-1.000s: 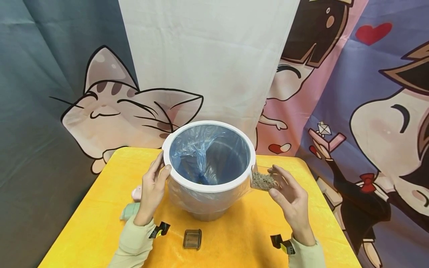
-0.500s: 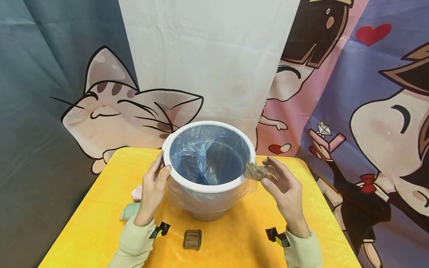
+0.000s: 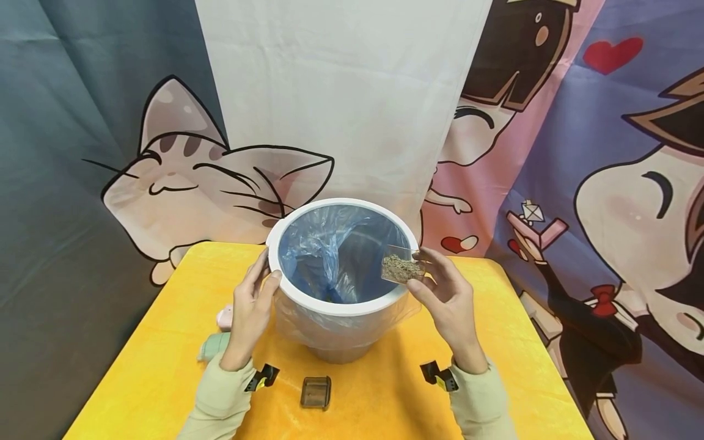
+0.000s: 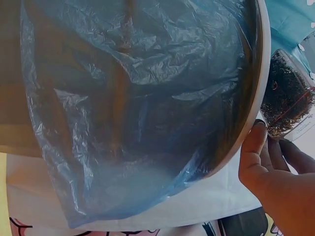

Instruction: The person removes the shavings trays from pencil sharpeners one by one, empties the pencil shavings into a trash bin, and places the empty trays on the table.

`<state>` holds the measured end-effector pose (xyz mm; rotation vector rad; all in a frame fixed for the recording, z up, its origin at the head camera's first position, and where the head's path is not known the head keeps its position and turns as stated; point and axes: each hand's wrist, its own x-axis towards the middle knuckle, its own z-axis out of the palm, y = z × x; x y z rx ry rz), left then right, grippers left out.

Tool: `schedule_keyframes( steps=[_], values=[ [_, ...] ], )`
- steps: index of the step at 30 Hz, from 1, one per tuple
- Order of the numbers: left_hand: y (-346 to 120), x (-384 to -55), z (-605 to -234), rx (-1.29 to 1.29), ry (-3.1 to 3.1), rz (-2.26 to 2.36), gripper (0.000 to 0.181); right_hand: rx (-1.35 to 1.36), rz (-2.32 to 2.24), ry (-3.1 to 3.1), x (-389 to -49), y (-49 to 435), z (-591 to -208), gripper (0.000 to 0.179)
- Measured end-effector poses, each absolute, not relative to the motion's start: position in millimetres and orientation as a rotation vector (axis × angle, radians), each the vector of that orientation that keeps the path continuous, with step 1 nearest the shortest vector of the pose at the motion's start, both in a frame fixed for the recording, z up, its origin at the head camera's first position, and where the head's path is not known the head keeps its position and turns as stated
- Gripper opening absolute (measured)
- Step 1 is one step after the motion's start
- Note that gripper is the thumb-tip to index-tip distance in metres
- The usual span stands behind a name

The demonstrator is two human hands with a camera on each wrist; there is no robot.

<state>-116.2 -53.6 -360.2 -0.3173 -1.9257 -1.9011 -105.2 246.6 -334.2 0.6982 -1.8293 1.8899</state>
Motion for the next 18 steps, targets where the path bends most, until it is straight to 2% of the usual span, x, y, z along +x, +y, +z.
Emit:
schedule_keyframes(
  steps=[7,18],
  values=[
    [-53.5,-116.2,-359.7,-0.322,-1.918,-1.911,0.052,0.533,1.816,-1.958,-107.5,244.5,-333.5,0.056],
    [-53.4,-115.1,-360.9,-0.323,-1.937,-1.869,0.051,0.679,1.666,-1.939,-112.0,237.7,-330.5,0.06]
  ],
)
